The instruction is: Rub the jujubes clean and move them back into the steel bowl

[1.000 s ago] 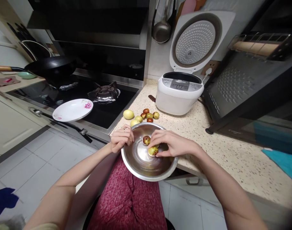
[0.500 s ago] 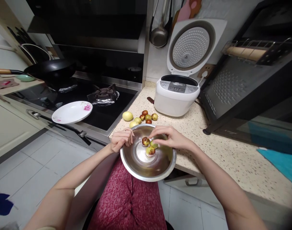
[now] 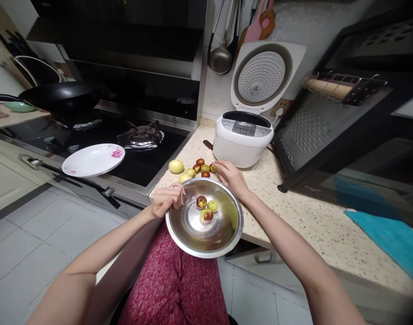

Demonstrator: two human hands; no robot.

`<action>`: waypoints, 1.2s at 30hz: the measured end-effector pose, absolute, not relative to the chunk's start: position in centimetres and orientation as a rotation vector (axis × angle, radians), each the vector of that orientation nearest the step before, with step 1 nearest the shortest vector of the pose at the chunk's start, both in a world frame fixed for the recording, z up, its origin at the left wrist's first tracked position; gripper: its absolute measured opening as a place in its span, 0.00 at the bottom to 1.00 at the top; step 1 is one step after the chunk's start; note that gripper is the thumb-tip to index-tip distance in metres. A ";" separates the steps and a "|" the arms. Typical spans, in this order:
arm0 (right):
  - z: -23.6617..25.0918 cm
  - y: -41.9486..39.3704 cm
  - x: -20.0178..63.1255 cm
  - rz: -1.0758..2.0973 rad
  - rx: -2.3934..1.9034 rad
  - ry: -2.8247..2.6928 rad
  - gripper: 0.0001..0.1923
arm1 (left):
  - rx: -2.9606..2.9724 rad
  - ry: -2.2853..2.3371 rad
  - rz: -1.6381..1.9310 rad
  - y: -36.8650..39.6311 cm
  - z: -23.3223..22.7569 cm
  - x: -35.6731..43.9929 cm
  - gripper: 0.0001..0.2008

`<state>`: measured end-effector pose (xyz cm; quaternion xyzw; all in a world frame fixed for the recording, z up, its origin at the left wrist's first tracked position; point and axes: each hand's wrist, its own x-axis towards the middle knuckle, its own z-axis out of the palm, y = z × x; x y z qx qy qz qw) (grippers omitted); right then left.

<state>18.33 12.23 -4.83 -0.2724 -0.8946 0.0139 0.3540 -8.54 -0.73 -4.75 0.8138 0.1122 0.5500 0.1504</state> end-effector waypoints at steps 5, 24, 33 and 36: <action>-5.9 13.3 18.0 0.056 -0.678 -2.372 0.20 | 2.339 0.310 1.588 -0.7 -4.8 -8.4 0.28; -5.2 15.0 17.6 -0.035 -0.594 -2.421 0.18 | 2.345 0.332 1.590 -0.8 -4.9 -8.5 0.28; -1.0 10.8 18.7 0.355 -0.546 -2.096 0.18 | 2.395 0.322 1.566 -0.7 -5.0 -8.6 0.27; 0.5 9.0 18.7 0.581 -0.434 -2.185 0.17 | 2.392 0.326 1.574 -0.8 -5.0 -8.6 0.26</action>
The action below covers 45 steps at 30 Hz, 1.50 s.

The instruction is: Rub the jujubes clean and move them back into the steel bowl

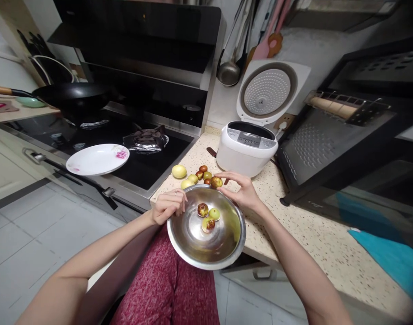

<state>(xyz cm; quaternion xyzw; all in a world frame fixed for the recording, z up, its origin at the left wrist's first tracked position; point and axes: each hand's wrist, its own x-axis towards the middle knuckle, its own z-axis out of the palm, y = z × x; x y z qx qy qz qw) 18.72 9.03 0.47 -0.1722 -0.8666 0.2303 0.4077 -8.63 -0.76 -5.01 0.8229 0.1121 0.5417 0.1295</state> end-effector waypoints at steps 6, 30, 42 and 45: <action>1.6 7.1 18.3 0.693 -0.280 -2.514 0.16 | 2.396 0.350 1.560 -0.9 -4.7 -8.6 0.27; 1.4 6.2 17.9 0.712 -0.217 -2.744 0.13 | 2.386 0.325 1.592 -0.7 -5.0 -8.6 0.27; -2.1 10.5 17.9 0.443 -0.602 -2.165 0.12 | 2.348 0.297 1.569 -0.6 -5.1 -8.7 0.26; -3.0 11.1 17.6 0.351 -0.577 -2.316 0.14 | 2.342 0.269 1.569 -0.5 -5.3 -8.8 0.24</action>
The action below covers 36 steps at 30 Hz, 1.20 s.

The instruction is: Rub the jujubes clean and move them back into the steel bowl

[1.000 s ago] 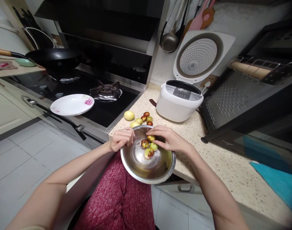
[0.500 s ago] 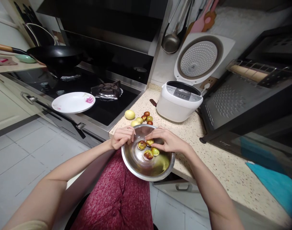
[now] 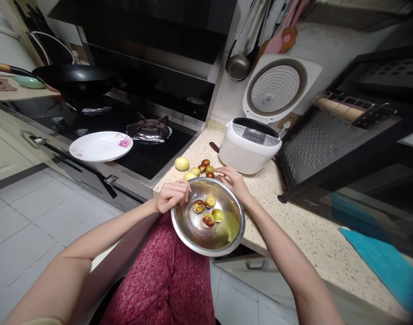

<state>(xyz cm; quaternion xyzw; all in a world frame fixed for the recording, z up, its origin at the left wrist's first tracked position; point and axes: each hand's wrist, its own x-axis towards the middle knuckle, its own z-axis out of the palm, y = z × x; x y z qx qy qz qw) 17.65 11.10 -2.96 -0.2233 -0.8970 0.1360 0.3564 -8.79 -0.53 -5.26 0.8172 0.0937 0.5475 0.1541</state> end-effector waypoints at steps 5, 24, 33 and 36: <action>-3.6 11.2 17.2 0.210 -0.552 -2.527 0.18 | 2.326 0.252 1.572 -0.5 -5.3 -8.8 0.22; -4.7 12.3 16.8 -0.004 -0.630 -2.380 0.14 | 2.371 0.318 1.572 -0.9 -4.7 -8.6 0.24; -3.3 11.5 17.6 -0.160 -0.553 -2.257 0.17 | 2.400 0.346 1.559 -0.9 -4.6 -8.7 0.25; -2.4 10.9 17.8 -0.232 -0.475 -2.217 0.18 | 2.401 0.336 1.557 -0.9 -4.5 -8.6 0.25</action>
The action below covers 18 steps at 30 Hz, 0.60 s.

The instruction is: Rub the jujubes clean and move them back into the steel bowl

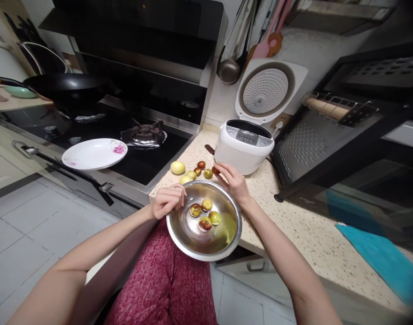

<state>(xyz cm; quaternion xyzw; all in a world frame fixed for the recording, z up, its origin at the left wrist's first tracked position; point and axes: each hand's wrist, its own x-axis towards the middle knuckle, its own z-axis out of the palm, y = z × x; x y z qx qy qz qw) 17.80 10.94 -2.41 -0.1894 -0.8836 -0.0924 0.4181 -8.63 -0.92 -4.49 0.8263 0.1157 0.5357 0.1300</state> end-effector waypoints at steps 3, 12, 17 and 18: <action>-1.5 10.2 18.0 -0.349 -0.441 -2.180 0.18 | 2.391 0.324 1.569 -0.9 -4.5 -8.6 0.25; 0.7 7.5 18.4 -0.453 -0.212 -2.298 0.21 | 2.336 0.322 1.622 -0.5 -5.5 -8.4 0.29; 0.9 6.1 18.2 -0.222 -0.186 -2.466 0.22 | 2.322 0.344 1.653 -0.4 -5.9 -8.3 0.33; 0.9 5.9 18.0 -0.170 -0.174 -2.477 0.22 | 2.324 0.356 1.655 -0.5 -5.9 -8.3 0.33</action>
